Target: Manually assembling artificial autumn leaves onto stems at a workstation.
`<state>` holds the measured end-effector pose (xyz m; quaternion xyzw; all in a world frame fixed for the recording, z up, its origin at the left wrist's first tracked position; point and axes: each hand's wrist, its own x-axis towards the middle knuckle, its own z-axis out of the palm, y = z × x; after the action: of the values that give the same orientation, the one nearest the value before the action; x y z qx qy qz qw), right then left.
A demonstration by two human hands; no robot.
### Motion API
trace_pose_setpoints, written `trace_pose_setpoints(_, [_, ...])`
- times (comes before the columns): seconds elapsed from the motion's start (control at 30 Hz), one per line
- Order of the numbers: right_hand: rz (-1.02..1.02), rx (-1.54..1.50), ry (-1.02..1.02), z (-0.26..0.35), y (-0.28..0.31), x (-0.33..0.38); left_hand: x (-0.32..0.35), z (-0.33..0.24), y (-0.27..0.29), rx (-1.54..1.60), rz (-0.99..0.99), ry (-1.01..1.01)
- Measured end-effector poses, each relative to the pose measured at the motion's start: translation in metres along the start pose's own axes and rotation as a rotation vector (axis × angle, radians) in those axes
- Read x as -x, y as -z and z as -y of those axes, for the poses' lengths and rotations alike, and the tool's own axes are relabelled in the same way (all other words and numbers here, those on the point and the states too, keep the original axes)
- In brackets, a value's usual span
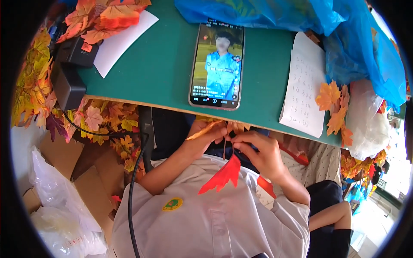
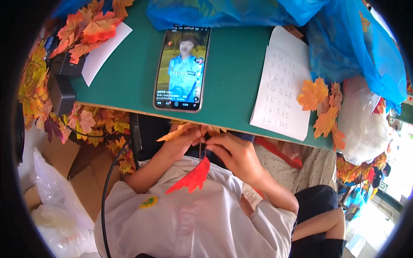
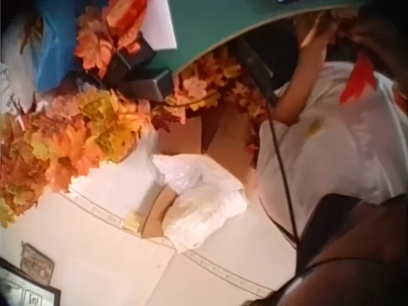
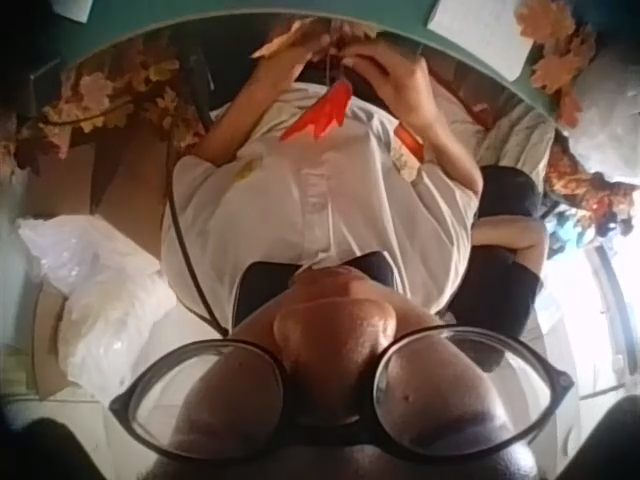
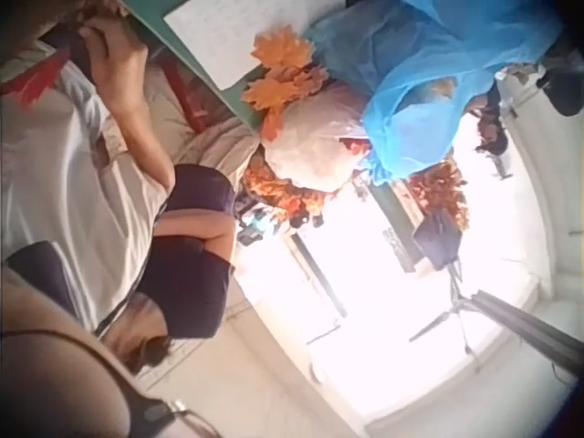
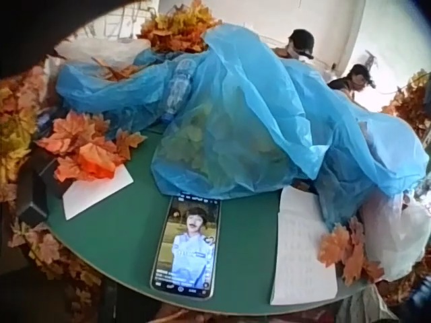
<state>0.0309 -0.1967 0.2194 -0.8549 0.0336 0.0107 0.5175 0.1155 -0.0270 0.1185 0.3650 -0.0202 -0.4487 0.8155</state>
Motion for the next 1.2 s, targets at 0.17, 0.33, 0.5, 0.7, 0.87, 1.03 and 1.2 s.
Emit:
trace_pose_setpoints(0.17, [-0.059, -0.04, -0.019, -0.001, -0.009, -0.001, 0.005, 0.002, -0.001, -0.048, -0.064, -0.036])
trace_pose_setpoints(0.33, [-0.078, -0.045, -0.068, -0.004, -0.009, -0.001, 0.006, 0.008, 0.003, -0.086, -0.022, -0.063])
trace_pose_setpoints(0.5, [-0.089, -0.082, -0.137, -0.004, -0.011, 0.0, 0.007, 0.008, -0.001, -0.079, -0.019, -0.047])
trace_pose_setpoints(0.7, [-0.097, -0.073, -0.114, 0.001, -0.01, -0.003, 0.007, 0.008, -0.001, -0.056, -0.012, -0.002])
trace_pose_setpoints(0.87, [-0.085, -0.081, -0.146, -0.001, -0.009, -0.004, 0.006, 0.007, -0.005, -0.04, -0.021, -0.002])
trace_pose_setpoints(1.03, [-0.084, -0.055, -0.122, -0.002, -0.006, -0.005, 0.005, 0.005, -0.008, -0.056, -0.036, 0.021])
trace_pose_setpoints(1.2, [-0.148, 0.024, -0.069, -0.004, -0.01, -0.001, 0.006, 0.004, -0.009, -0.056, -0.021, 0.025])
